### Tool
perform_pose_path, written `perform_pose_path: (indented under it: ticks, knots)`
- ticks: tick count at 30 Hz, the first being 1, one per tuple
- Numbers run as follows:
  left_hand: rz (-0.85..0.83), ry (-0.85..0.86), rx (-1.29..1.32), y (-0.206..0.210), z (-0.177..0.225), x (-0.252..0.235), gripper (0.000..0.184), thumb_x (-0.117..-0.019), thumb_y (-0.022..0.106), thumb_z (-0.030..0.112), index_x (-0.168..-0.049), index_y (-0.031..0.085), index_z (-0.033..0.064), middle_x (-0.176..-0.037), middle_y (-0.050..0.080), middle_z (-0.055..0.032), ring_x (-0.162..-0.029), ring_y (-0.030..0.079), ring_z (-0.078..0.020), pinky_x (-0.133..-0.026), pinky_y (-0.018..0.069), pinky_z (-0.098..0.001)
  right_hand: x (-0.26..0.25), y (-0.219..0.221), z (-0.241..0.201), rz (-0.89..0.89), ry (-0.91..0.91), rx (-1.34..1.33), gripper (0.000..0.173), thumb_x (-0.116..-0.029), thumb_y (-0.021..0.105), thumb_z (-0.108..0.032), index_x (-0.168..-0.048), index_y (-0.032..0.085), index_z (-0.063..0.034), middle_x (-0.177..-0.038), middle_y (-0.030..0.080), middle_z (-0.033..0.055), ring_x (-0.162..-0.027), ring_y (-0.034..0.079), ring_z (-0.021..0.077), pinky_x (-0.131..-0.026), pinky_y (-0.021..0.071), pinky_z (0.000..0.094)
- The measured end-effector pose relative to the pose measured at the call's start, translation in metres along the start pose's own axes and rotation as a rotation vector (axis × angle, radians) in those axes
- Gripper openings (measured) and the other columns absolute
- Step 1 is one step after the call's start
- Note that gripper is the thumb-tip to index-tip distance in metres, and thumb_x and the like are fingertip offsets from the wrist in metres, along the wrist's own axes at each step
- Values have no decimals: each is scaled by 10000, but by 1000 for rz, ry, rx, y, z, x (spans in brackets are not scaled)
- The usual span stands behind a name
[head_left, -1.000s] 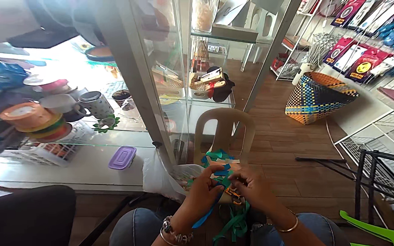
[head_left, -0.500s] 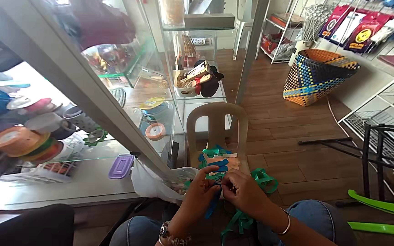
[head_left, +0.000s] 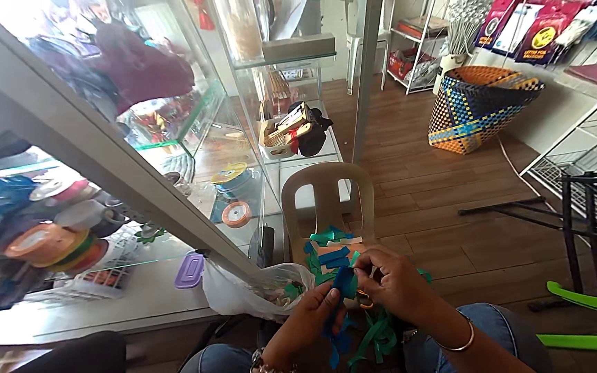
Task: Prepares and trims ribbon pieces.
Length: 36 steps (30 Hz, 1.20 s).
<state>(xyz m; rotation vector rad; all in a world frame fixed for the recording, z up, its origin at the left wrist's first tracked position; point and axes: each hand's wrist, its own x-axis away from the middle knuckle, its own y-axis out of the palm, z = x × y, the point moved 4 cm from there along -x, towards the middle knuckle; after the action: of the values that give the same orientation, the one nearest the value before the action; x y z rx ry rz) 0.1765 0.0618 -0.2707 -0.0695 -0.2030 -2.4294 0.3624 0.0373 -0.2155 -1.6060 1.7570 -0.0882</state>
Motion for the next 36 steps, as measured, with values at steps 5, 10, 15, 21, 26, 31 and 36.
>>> perform_pose_path:
  ticks: [5,10,15,21,26,31,36]
  knots:
    - [204,-78,28,-4,-2,-1,295,-1108,332,187,-1099,606,81,-681,542,96,-569,551,-25,-599,535,-211,1,-13,-2,53,-35,-143,208,-980,657,-237,-999,742,-48,-989,706,43,-814,662,17,-688,563,140]
    - [280,-57,-48,-3,5,2,267,-1108,350,176,-1068,603,100,-686,565,115,-586,565,9,-591,518,-171,7,-5,-17,-237,140,-841,174,-937,730,-103,-1101,676,-79,-917,727,-24,-741,688,32,-650,594,196]
    - [276,-70,-215,2,8,3,254,-1109,378,200,-1120,592,63,-783,586,66,-613,563,3,-588,506,-169,2,15,-2,-247,472,-622,646,-861,777,-62,-1381,394,-49,-886,685,5,-728,689,86,-670,593,238]
    - [243,-61,-267,2,10,6,266,-1108,378,178,-1150,607,49,-823,617,59,-607,556,22,-585,499,-152,0,19,9,-253,678,-681,600,-852,798,-66,-1363,485,-30,-809,665,0,-646,631,63,-567,517,198]
    - [227,-70,-229,3,11,8,266,-1106,361,155,-1121,610,59,-739,572,79,-593,549,9,-580,498,-161,0,24,14,-250,720,-749,153,-905,758,-84,-1025,671,-50,-799,669,-23,-629,586,13,-544,461,154]
    - [216,-78,-224,3,9,7,268,-1106,353,153,-1113,605,62,-718,555,84,-585,539,5,-574,487,-163,2,26,15,-236,737,-773,82,-916,748,-87,-951,679,-62,-760,657,-23,-568,542,2,-491,415,142]
    - [203,-83,-226,4,10,7,275,-1105,343,146,-1118,604,60,-728,557,82,-597,546,4,-586,494,-166,2,27,16,-222,743,-779,77,-915,744,-79,-938,673,-57,-756,651,-19,-558,532,4,-492,413,145]
